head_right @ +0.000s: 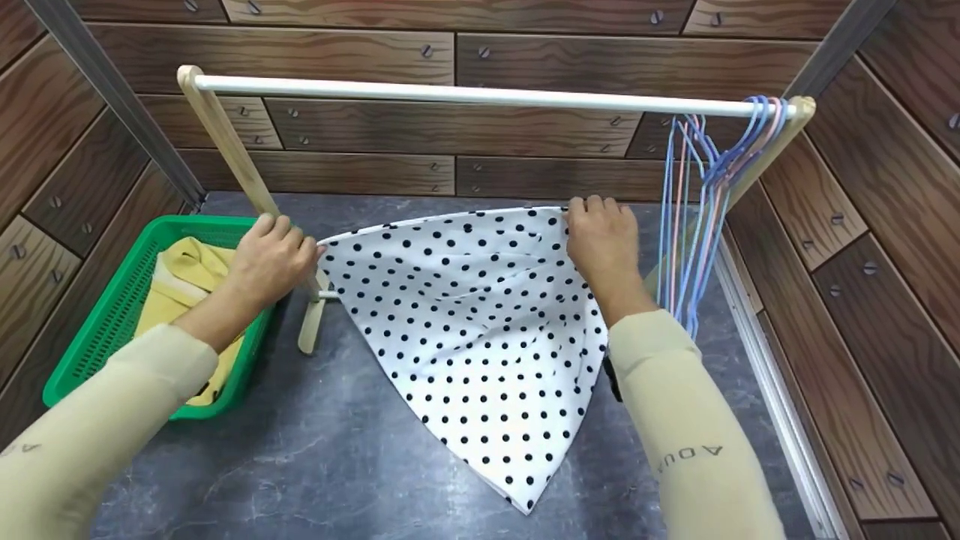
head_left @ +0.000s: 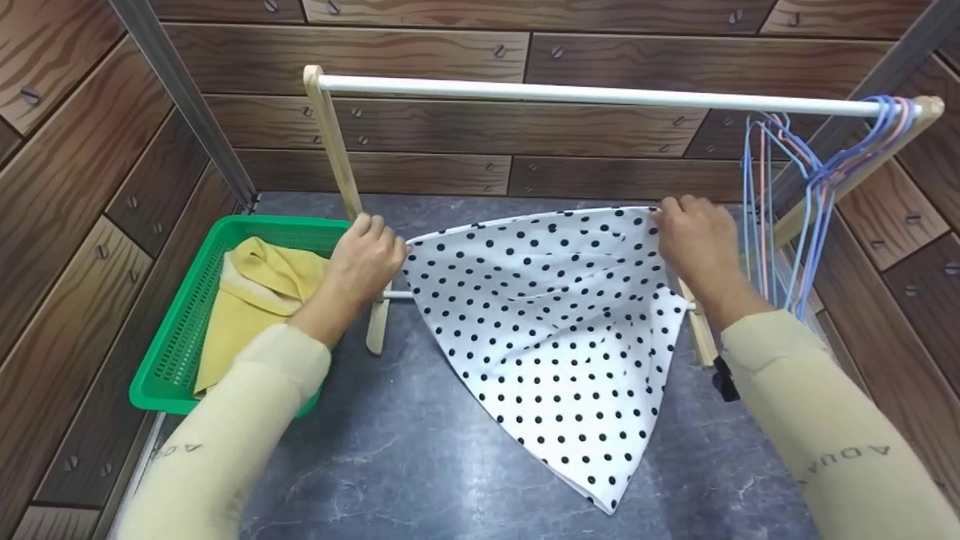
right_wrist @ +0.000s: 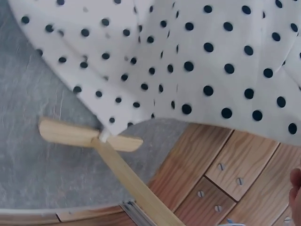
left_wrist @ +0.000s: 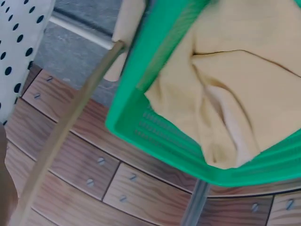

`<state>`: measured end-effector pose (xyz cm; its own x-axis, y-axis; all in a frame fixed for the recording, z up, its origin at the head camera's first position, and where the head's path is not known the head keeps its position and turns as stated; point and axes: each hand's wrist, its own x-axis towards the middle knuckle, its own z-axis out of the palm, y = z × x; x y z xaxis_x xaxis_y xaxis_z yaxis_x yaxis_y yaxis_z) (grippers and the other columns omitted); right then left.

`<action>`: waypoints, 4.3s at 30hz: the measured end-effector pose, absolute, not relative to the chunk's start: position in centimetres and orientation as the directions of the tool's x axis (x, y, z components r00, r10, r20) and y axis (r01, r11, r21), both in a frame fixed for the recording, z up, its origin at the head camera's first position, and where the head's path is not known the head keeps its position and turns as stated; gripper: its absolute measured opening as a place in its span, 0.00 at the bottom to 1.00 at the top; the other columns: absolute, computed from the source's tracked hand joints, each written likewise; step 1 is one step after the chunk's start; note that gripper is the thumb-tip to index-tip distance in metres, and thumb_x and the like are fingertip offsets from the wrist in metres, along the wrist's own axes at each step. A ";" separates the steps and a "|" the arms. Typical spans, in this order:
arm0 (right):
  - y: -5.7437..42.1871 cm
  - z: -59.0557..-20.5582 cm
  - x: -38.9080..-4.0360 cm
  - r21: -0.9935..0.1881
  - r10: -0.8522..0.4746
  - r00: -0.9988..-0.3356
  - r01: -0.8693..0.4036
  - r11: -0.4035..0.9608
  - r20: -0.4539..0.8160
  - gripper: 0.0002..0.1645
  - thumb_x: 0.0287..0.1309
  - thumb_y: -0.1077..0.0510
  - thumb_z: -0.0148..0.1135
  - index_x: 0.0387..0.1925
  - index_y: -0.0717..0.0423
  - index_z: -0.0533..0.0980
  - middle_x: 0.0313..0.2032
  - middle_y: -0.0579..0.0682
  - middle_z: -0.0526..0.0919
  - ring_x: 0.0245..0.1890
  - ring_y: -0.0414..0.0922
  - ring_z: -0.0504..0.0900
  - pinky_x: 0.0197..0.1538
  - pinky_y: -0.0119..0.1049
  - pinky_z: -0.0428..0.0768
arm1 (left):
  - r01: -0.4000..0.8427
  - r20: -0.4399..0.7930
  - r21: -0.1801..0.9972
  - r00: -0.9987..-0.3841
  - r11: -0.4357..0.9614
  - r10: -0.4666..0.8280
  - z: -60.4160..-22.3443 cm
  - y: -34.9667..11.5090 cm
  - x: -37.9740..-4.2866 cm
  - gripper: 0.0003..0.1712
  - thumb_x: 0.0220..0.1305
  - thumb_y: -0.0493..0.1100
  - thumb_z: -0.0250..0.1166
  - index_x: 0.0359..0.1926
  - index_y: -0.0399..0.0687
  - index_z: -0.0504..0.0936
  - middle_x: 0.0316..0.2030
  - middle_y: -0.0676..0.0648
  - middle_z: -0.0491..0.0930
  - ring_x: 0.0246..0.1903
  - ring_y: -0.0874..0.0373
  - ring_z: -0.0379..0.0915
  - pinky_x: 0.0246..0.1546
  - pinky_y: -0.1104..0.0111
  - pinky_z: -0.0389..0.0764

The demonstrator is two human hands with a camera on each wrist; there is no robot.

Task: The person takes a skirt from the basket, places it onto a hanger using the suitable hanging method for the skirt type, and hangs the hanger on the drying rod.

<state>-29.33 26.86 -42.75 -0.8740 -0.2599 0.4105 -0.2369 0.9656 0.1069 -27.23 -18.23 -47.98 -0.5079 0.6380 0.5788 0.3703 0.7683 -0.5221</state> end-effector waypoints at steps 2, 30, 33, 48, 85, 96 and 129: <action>26.8 -43.1 -29.4 0.082 -0.225 -0.895 -0.210 0.974 0.386 0.19 0.74 0.53 0.50 0.38 0.67 0.72 0.31 0.64 0.79 0.31 0.61 0.79 0.37 0.53 0.76 | 0.344 0.566 -0.521 -0.545 0.781 0.618 -47.9 -17.7 -27.8 0.21 0.70 0.44 0.58 0.19 0.43 0.76 0.18 0.44 0.75 0.27 0.48 0.69 0.40 0.57 0.66; 25.9 -47.5 -28.5 0.163 -0.431 -0.807 -0.400 0.902 0.403 0.21 0.75 0.52 0.46 0.31 0.64 0.72 0.26 0.62 0.79 0.27 0.61 0.79 0.33 0.54 0.78 | 0.349 0.544 -0.416 -0.645 0.840 0.537 -52.2 -16.6 -26.4 0.23 0.76 0.47 0.50 0.22 0.43 0.74 0.17 0.44 0.74 0.24 0.48 0.71 0.34 0.57 0.68; 25.8 -48.0 -28.1 0.168 -0.443 -0.831 -0.410 0.897 0.336 0.18 0.75 0.53 0.45 0.33 0.63 0.70 0.29 0.61 0.77 0.31 0.60 0.78 0.36 0.53 0.76 | 0.382 0.544 -0.389 -0.639 0.838 0.544 -52.7 -15.9 -26.0 0.23 0.76 0.47 0.49 0.22 0.43 0.73 0.18 0.44 0.74 0.24 0.47 0.72 0.35 0.57 0.70; 26.7 -53.0 -25.9 0.172 -0.474 -0.827 -0.442 0.880 0.303 0.14 0.73 0.55 0.49 0.31 0.60 0.69 0.28 0.57 0.74 0.29 0.57 0.76 0.34 0.50 0.73 | 0.421 0.419 -0.279 -0.756 0.863 0.504 -56.3 -11.9 -23.8 0.19 0.75 0.50 0.51 0.28 0.45 0.74 0.22 0.46 0.75 0.29 0.48 0.73 0.36 0.57 0.71; 31.2 -62.8 -20.8 0.082 -0.289 -0.955 -0.284 0.955 0.068 0.11 0.66 0.59 0.60 0.31 0.63 0.73 0.27 0.59 0.76 0.26 0.55 0.78 0.29 0.49 0.77 | 0.564 0.008 -0.198 -0.817 0.801 0.577 -64.5 0.5 -16.9 0.26 0.79 0.59 0.38 0.33 0.53 0.76 0.26 0.52 0.75 0.31 0.56 0.70 0.41 0.64 0.70; 30.6 -62.8 -19.9 -0.046 -0.183 -0.975 -0.179 0.983 -0.123 0.10 0.70 0.64 0.52 0.46 0.66 0.75 0.44 0.64 0.77 0.45 0.61 0.79 0.47 0.53 0.80 | 0.511 0.061 -0.188 -0.847 0.839 0.529 -67.6 0.6 -15.1 0.23 0.77 0.64 0.40 0.38 0.56 0.71 0.33 0.51 0.72 0.34 0.56 0.70 0.38 0.64 0.72; 20.6 -62.9 -16.7 -0.146 -0.234 -0.937 -0.201 0.969 -0.260 0.16 0.69 0.58 0.52 0.25 0.56 0.76 0.19 0.49 0.74 0.19 0.42 0.71 0.25 0.39 0.74 | 0.682 0.145 -0.006 -0.723 0.732 0.675 -65.2 -7.1 -15.9 0.14 0.73 0.53 0.56 0.34 0.53 0.81 0.30 0.54 0.78 0.30 0.59 0.73 0.36 0.67 0.72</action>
<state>-16.66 20.60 -62.86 -0.9370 -0.2336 -0.2596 -0.2011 0.9687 -0.1457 -15.85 -7.14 -65.16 -0.7233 0.6752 0.1446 0.6818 0.7315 -0.0057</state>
